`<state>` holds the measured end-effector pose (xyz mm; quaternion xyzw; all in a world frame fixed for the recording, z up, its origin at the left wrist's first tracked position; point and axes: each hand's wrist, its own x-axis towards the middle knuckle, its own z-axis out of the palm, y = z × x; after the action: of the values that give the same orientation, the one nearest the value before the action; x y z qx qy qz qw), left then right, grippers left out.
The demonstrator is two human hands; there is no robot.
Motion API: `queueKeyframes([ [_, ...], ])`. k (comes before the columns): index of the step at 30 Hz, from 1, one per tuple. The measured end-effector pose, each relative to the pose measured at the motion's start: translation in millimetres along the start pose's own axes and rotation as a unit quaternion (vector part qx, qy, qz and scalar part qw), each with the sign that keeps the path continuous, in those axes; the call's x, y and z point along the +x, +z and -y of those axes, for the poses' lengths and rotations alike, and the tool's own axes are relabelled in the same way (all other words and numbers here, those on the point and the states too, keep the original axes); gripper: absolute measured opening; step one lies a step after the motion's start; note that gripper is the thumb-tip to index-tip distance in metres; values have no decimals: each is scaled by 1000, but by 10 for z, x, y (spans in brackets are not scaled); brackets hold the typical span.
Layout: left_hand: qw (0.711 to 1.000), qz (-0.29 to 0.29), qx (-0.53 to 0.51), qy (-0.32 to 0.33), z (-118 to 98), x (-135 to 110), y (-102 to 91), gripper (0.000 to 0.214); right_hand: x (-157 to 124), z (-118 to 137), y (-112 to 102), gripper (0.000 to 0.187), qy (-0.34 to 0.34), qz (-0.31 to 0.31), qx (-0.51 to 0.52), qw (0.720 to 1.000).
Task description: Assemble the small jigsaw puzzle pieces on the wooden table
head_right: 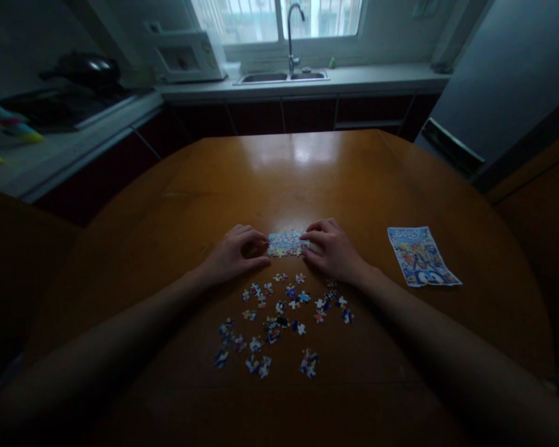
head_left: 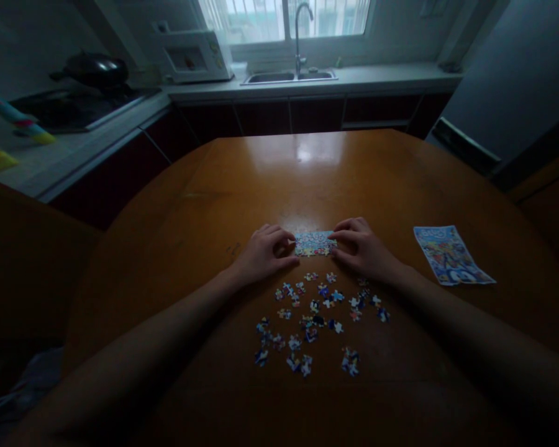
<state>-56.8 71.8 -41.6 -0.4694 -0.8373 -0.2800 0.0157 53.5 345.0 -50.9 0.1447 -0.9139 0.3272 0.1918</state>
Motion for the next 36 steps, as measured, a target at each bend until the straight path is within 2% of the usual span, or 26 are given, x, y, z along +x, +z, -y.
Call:
queueKeyframes([
  [4,1000,-9,-2,7,-33,-12,6,28,-22,-9,24,29,-16,27,-12,999],
  [14,999,-25,7,-18,-72,9,61,17,33,31,69,21,0,5,-47,999],
  [21,998,-59,-8,-21,-78,5,65,14,43,29,91,19,9,-12,-40,999],
  [27,998,-43,-11,36,-82,-15,56,6,30,15,97,16,9,-26,-23,999],
  [36,999,-35,-32,12,-63,12,92,9,43,30,85,14,0,-12,-33,999],
])
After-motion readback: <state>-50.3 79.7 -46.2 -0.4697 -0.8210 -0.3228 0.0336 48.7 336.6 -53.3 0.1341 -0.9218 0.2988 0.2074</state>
